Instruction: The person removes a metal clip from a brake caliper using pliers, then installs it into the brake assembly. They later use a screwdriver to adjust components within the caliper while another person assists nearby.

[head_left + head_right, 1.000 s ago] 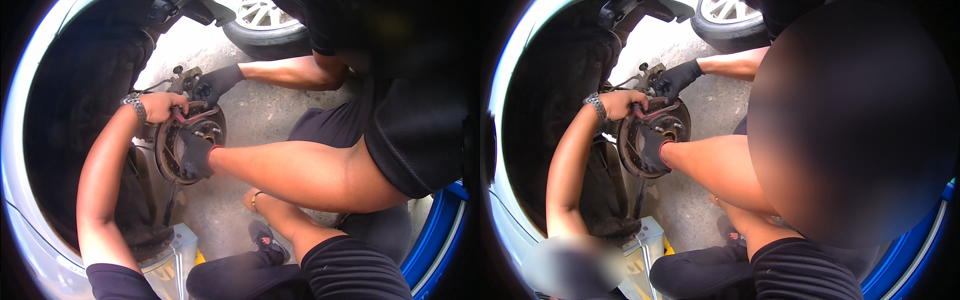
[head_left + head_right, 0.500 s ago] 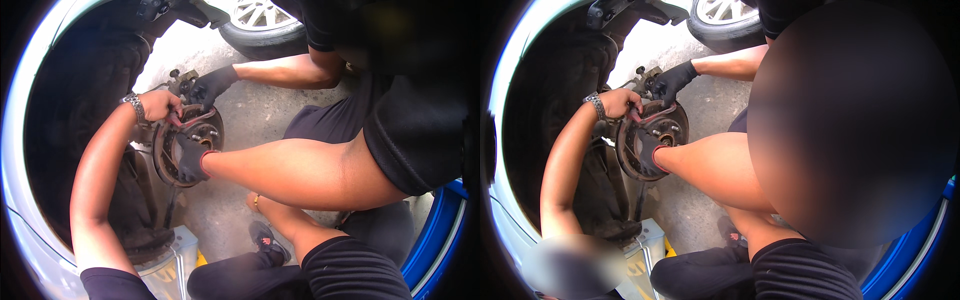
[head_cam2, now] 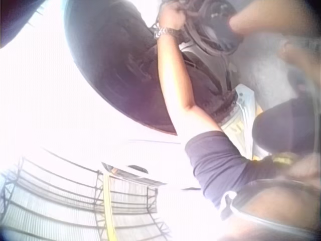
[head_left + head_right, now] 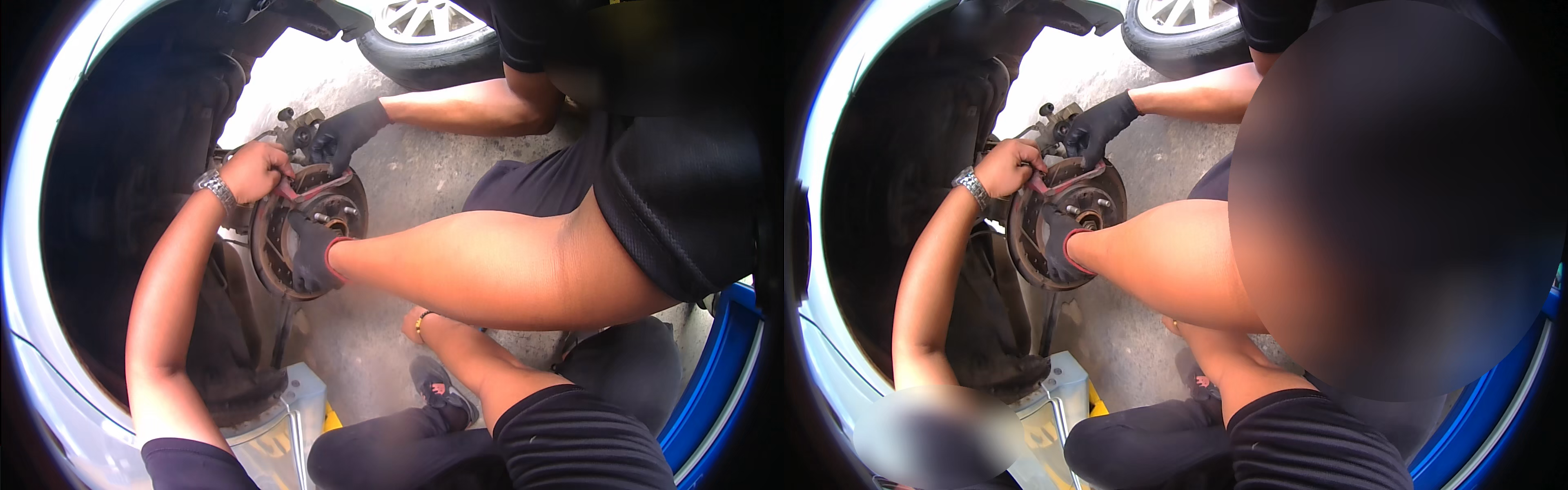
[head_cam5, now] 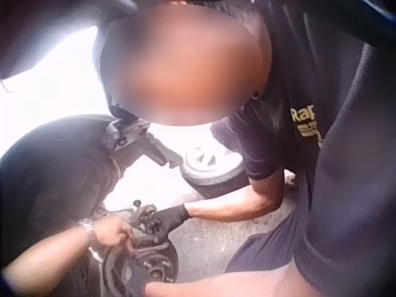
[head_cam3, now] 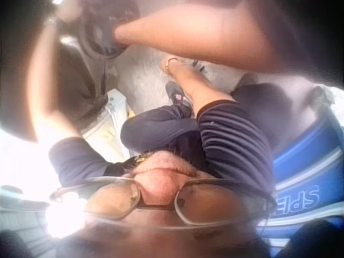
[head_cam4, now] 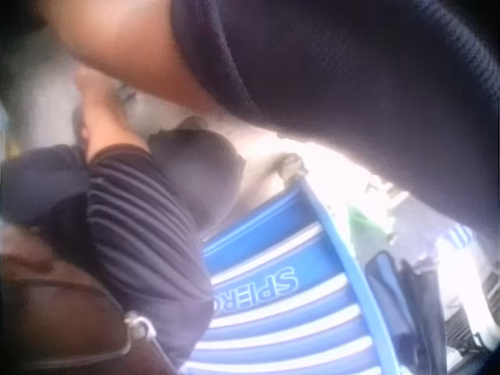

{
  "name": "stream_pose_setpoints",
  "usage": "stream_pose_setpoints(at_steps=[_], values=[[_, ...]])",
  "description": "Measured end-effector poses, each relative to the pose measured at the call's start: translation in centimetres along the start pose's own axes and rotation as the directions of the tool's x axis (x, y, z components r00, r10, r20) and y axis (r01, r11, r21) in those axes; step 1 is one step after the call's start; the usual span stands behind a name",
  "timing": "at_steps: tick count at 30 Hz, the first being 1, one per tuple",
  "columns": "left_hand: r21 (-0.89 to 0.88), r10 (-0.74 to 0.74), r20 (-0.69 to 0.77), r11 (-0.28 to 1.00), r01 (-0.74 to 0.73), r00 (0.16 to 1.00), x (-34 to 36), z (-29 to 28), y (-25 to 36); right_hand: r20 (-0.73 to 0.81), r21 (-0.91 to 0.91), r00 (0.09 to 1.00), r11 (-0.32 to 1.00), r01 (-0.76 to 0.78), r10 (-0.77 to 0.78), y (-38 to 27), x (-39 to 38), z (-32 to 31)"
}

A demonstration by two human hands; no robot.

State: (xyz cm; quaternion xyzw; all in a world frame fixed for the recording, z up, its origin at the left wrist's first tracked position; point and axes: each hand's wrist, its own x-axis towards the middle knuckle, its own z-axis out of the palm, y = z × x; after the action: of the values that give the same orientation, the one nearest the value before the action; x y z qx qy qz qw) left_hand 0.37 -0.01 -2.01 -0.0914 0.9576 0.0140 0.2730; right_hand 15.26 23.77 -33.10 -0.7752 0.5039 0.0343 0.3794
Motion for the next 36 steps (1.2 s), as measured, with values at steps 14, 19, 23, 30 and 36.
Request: stream_pose_setpoints(at_steps=[14, 19, 23, 30, 36], values=[[-0.301, -0.214, -0.155, 0.940, 0.160, 0.965, 0.9, 3.6, 1.6, -0.055, 0.112, 0.997, 0.993, -0.039, 0.046, 0.3, -1.1, 0.9], [-0.190, -0.102, -0.122, 0.979, 0.078, 0.987, 1.3, 2.8, 1.0, -0.642, 0.606, 0.698, 0.767, 0.210, 0.316, 1.2, -0.5, -8.3], [-0.399, -0.248, -0.090, 0.896, 0.193, 0.965, 0.7, 3.2, 0.9, -0.817, 0.474, 0.100, 0.563, 0.677, 0.568, 1.4, 0.9, -14.6], [-0.641, -0.341, -0.041, 0.730, 0.237, 0.939, -0.9, 3.1, -1.4, -0.494, 0.402, -0.420, 0.628, 0.666, 0.762, 2.5, 0.8, -15.0], [-0.500, -0.296, -0.074, 0.837, 0.221, 0.952, -2.5, 2.1, -0.7, -0.630, 0.351, -0.510, 0.800, 0.486, 0.586, 6.1, -2.5, -17.1]])
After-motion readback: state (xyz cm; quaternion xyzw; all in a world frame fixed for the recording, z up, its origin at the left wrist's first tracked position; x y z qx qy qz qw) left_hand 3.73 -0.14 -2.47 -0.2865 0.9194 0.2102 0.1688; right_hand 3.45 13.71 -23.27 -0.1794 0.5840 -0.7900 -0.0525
